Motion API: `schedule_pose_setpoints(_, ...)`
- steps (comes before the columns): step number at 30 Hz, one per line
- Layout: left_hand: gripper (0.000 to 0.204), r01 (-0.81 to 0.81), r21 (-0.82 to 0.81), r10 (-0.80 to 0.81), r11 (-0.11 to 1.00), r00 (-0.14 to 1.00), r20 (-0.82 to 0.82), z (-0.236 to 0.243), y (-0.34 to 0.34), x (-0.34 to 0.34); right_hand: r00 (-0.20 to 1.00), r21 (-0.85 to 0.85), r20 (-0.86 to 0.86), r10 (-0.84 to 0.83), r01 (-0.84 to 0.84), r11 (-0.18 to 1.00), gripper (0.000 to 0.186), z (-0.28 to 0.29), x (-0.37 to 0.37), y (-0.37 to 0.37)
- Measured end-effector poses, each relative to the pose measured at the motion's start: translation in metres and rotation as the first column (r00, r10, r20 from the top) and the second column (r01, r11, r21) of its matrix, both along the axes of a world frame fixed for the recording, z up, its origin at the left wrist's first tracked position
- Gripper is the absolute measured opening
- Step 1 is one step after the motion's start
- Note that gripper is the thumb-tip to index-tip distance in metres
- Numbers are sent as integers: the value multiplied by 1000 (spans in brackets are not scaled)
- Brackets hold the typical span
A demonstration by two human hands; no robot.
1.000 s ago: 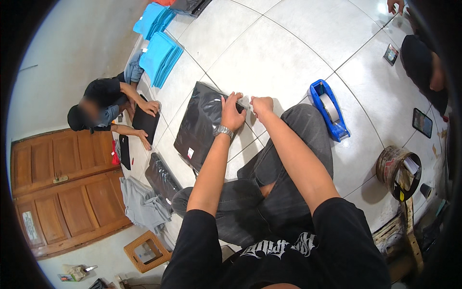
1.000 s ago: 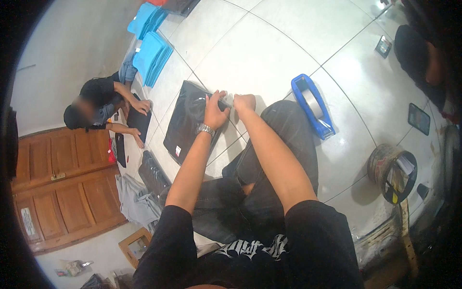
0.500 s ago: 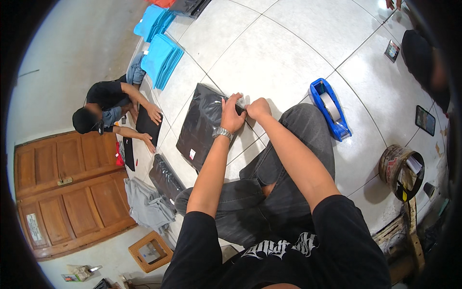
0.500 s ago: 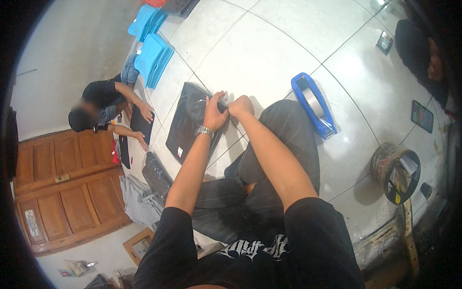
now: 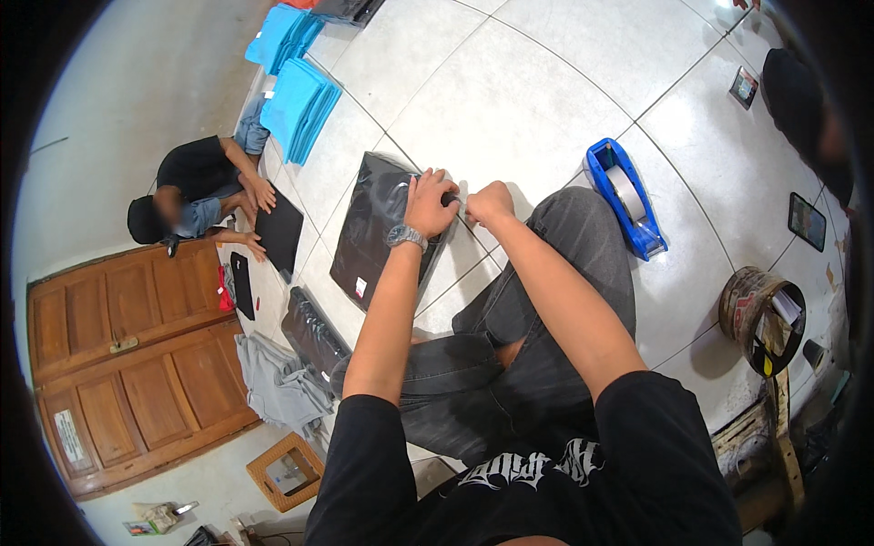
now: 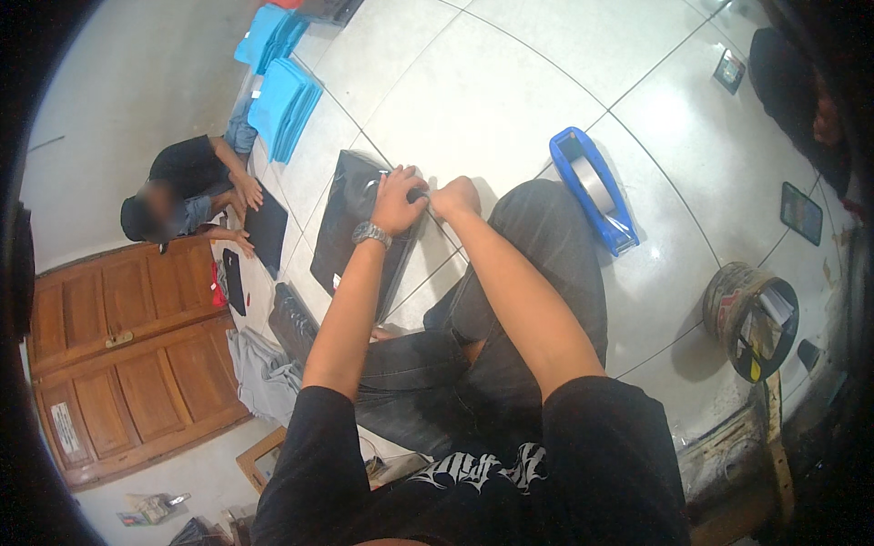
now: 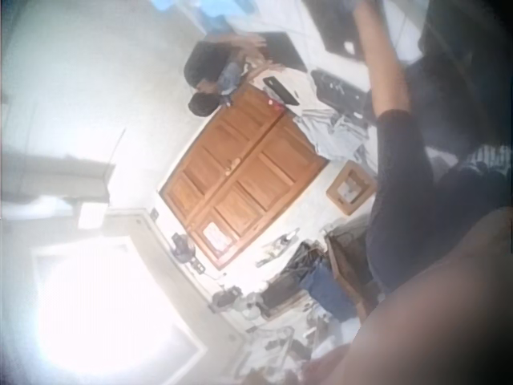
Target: The person sits on the floor and packages folded black garments into clear plastic bags. They seal the bags using a handheld tape dispenser and place the finished packages into a growing stack. Other people are visible in the background performing similar packaging tasks.
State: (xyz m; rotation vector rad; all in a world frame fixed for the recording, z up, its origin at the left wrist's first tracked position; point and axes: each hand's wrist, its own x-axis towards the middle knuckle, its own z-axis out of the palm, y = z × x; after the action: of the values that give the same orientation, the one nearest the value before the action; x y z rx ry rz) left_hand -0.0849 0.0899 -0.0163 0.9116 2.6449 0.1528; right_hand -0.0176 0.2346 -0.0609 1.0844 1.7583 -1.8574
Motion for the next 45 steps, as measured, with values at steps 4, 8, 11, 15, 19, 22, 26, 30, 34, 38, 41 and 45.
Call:
schedule_pose_setpoints(4, 30, -23, 79, 20, 997, 999, 33, 3, 2, -7, 997, 13, -11, 77, -77, 997, 16, -18, -13, -6)
schedule_pose_setpoints(8, 28, -61, 117, 57, 991, 998, 39, -1, -2, -9, 992, 5, -81, 96, -96, 995, 17, -33, -15, -18)
schedule_pose_setpoints(11, 29, -39, 50, 39, 998, 999, 13, 1, 15, -10, 985, -19, -174, 7, -10, 1000, 18, -39, -15, -18)
schedule_pose_setpoints(15, 32, -16, -49, 15, 999, 1000, -11, 1, 9, -8, 974, -110, -58, 221, -226, 968, 28, -13, -2, -15)
schedule_pose_setpoints(19, 65, 42, -83, -52, 996, 992, -115, 6, -4, 5, 940, -3, 10, 340, -340, 940, 25, 7, 8, -10)
schedule_pose_setpoints(22, 89, 37, -21, -41, 999, 973, -225, 21, -7, 30, 925, 131, -89, 369, -357, 925, 20, -17, 1, -10)
schedule_pose_setpoints(26, 96, -240, 101, 258, 966, 932, -253, 23, -108, 48, 821, 274, -247, 514, -449, 850, 20, -20, -1, -17)
schedule_pose_setpoints(30, 91, -861, 95, 846, 499, 461, -268, 5, -264, 81, 714, 153, -207, 669, -652, 743, 37, 4, 8, -34)
schedule_pose_setpoints(34, 91, -907, 261, 920, 330, 370, 125, -3, -289, 89, 712, 275, -258, 653, -594, 756, 42, -1, 0, -43)
schedule_pose_setpoints(38, 96, -977, 152, 970, 147, 172, 172, 6, -179, 52, 900, 329, -304, 314, -210, 921, 59, -20, -4, -22)
schedule_pose_setpoints(41, 96, -946, 293, 838, 139, 270, 474, 14, -151, 34, 972, 426, -226, 71, 33, 904, 68, 6, 1, -23)
schedule_pose_setpoints(45, 91, -780, 623, 260, 62, 615, 744, 22, -112, -5, 971, 483, -226, 74, 45, 874, 64, -15, 3, -10)
